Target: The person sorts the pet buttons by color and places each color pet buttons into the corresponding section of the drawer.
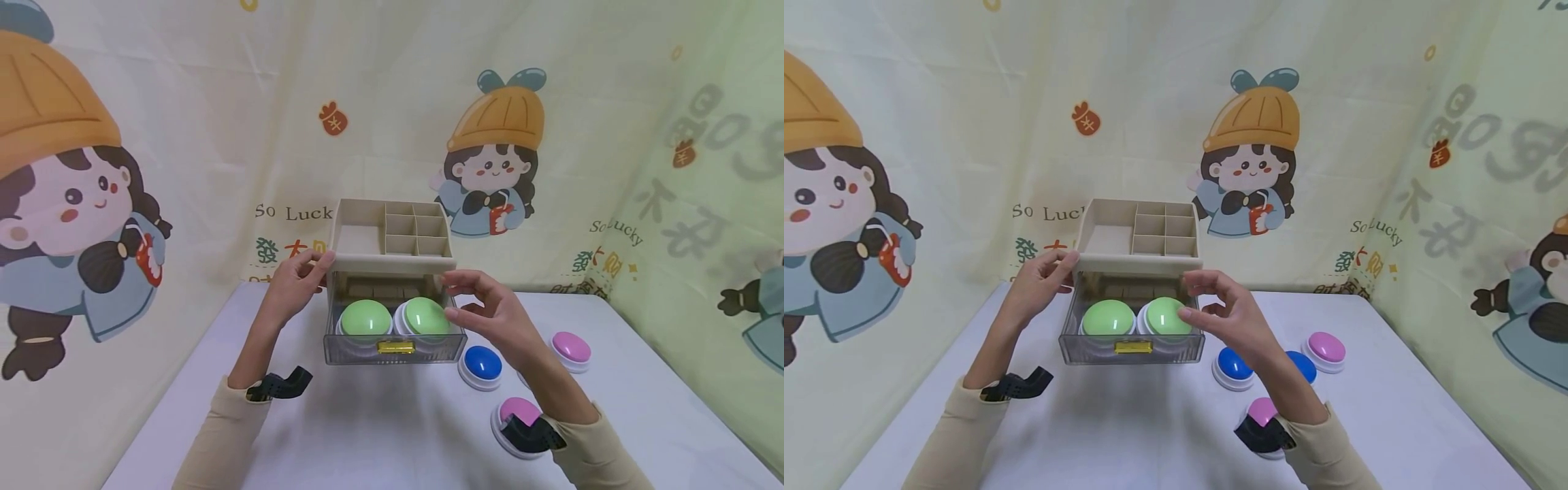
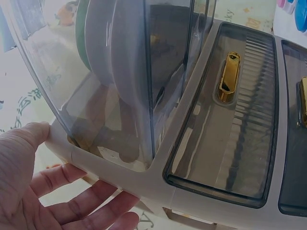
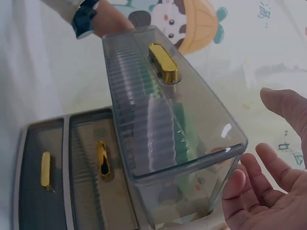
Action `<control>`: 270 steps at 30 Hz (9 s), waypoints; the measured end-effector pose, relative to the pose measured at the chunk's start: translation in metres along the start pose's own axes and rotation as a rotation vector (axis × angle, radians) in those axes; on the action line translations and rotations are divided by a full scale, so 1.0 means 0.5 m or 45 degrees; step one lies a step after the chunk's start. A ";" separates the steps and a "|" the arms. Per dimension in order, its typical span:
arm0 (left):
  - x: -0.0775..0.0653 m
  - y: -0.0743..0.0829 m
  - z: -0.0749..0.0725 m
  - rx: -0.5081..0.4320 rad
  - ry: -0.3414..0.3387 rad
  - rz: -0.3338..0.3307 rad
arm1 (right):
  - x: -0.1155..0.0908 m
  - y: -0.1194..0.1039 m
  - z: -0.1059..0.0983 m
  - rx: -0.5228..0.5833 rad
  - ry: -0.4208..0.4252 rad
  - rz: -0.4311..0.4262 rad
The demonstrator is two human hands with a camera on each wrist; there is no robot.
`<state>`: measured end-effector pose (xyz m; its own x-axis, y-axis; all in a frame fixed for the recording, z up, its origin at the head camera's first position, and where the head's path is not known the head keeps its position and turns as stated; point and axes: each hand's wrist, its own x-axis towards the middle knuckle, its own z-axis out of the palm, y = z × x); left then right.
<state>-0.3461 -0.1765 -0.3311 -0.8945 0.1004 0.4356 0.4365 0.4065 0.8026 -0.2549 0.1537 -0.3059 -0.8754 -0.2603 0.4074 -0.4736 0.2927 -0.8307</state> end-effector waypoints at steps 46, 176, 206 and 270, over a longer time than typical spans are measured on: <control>-0.003 0.008 -0.004 0.012 0.011 0.006 | -0.120 0.001 0.110 0.118 -0.599 -0.025; 0.006 -0.001 -0.002 -0.001 0.003 0.008 | 0.036 0.111 0.175 0.411 -0.253 0.485; 0.000 0.005 -0.002 -0.008 0.009 0.001 | 0.061 0.174 0.189 0.667 -0.205 0.672; -0.001 0.004 -0.001 0.002 0.011 0.015 | -0.138 0.090 0.221 0.646 -0.404 0.731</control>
<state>-0.3444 -0.1763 -0.3294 -0.8886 0.0969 0.4484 0.4465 0.4069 0.7969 -0.2051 0.0831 -0.4134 -0.8628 -0.4662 -0.1955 0.2063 0.0284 -0.9781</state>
